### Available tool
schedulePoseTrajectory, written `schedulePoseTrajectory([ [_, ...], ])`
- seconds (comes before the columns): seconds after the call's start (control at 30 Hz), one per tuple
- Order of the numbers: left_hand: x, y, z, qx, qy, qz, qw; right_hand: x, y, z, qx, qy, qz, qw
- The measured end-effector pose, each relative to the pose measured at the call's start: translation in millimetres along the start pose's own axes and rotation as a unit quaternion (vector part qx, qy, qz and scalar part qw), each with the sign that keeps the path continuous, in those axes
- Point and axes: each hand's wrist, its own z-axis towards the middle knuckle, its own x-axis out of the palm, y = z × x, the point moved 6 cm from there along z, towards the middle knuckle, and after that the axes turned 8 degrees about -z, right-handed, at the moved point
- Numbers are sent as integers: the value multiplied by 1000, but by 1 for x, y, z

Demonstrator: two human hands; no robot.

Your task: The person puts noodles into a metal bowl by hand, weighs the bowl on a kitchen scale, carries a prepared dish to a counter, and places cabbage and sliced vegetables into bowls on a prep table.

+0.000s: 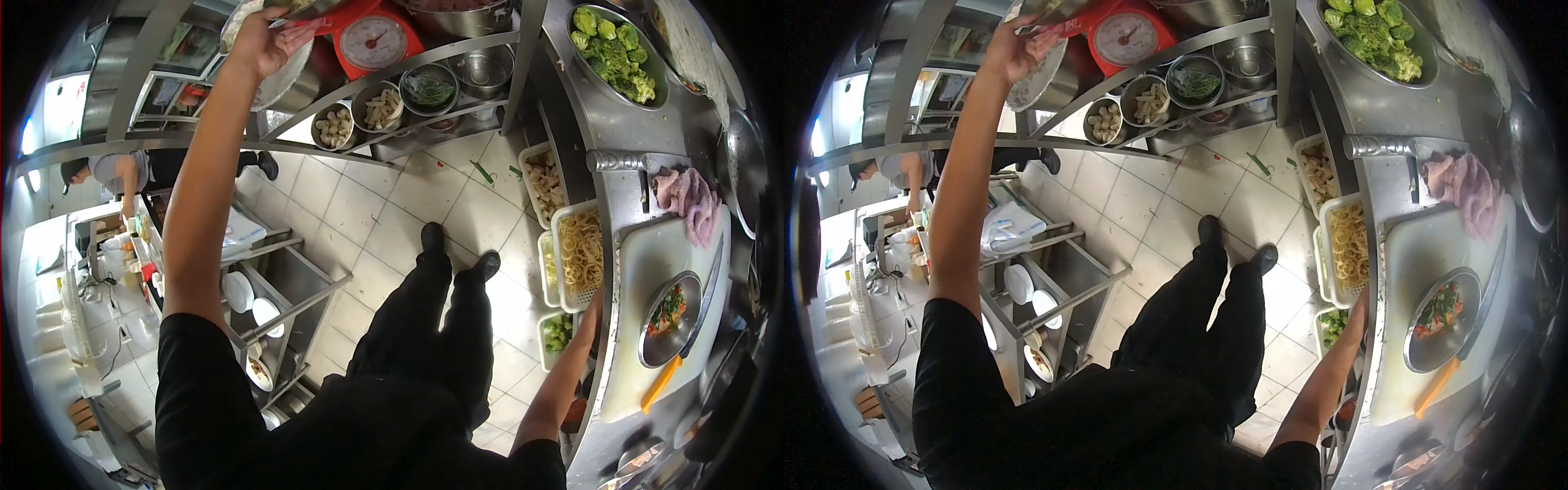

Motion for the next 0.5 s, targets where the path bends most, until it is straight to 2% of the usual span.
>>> schedulePoseTrajectory([
  [0.1,-1,1,-4,30,-30,-14,999,-6,2,-2,-9,-14,0,1000],
  [0.2,-5,2,-4,5,-5,-6,1000,-15,8,-5,-24,-42,2,999],
  [0.33,-7,1,-4,18,-6,2,1000,-40,26,-11,-62,-133,-1,989],
  [0.37,-11,-1,-2,19,-17,14,1000,-50,30,-13,-61,-133,-2,989],
  [0.43,-4,2,-5,19,-26,27,999,-67,39,-17,27,2,101,994],
  [0.5,16,8,-16,52,-55,51,996,-82,53,-25,41,-11,132,990],
])
